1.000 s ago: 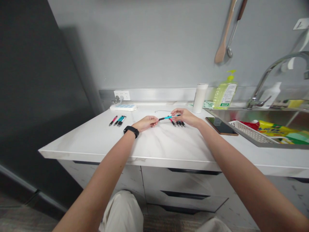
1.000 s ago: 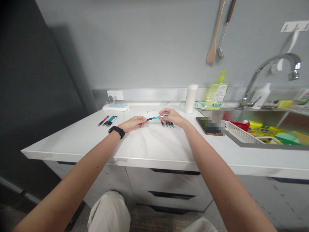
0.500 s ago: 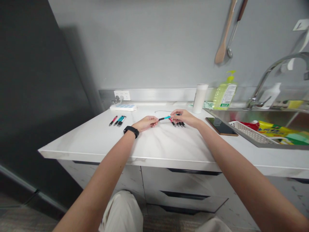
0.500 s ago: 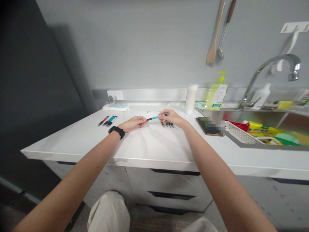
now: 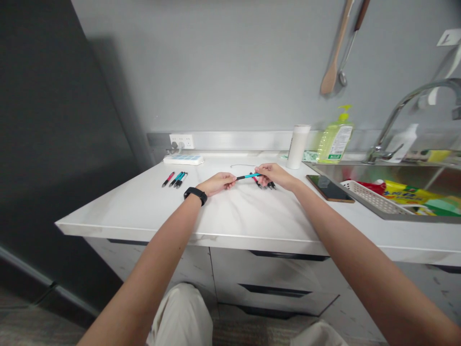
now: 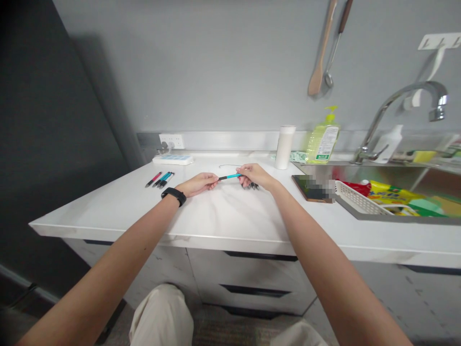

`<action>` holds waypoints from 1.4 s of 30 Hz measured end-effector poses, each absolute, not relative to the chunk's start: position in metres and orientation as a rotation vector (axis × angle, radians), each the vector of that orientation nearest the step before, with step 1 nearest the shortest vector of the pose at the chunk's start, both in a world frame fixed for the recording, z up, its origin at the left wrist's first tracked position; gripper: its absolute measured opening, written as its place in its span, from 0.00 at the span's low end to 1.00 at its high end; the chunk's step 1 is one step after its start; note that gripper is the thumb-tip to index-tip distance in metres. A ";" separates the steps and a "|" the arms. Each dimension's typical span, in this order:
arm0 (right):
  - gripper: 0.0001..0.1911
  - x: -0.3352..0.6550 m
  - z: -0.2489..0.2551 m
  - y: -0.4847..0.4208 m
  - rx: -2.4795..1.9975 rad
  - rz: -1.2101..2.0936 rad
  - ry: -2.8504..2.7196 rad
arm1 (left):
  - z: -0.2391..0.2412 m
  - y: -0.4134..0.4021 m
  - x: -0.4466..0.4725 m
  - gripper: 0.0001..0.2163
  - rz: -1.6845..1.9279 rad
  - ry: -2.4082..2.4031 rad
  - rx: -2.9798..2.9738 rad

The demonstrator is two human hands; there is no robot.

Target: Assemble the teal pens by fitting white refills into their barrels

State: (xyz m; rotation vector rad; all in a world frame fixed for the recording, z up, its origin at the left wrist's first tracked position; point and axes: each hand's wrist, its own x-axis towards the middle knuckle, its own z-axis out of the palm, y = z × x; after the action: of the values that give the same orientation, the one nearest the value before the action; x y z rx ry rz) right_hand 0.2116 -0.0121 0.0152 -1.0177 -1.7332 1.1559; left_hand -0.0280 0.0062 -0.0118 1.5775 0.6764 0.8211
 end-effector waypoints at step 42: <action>0.16 0.206 0.013 -0.009 -0.997 1.147 -1.589 | -0.010 0.004 -0.029 0.13 0.786 0.691 1.650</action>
State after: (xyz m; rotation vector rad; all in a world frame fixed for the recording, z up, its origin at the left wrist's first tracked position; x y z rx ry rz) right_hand 0.2059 -0.0090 0.0131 -0.9971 -1.5894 1.1473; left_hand -0.0288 0.0042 -0.0097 1.6500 0.6914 0.7858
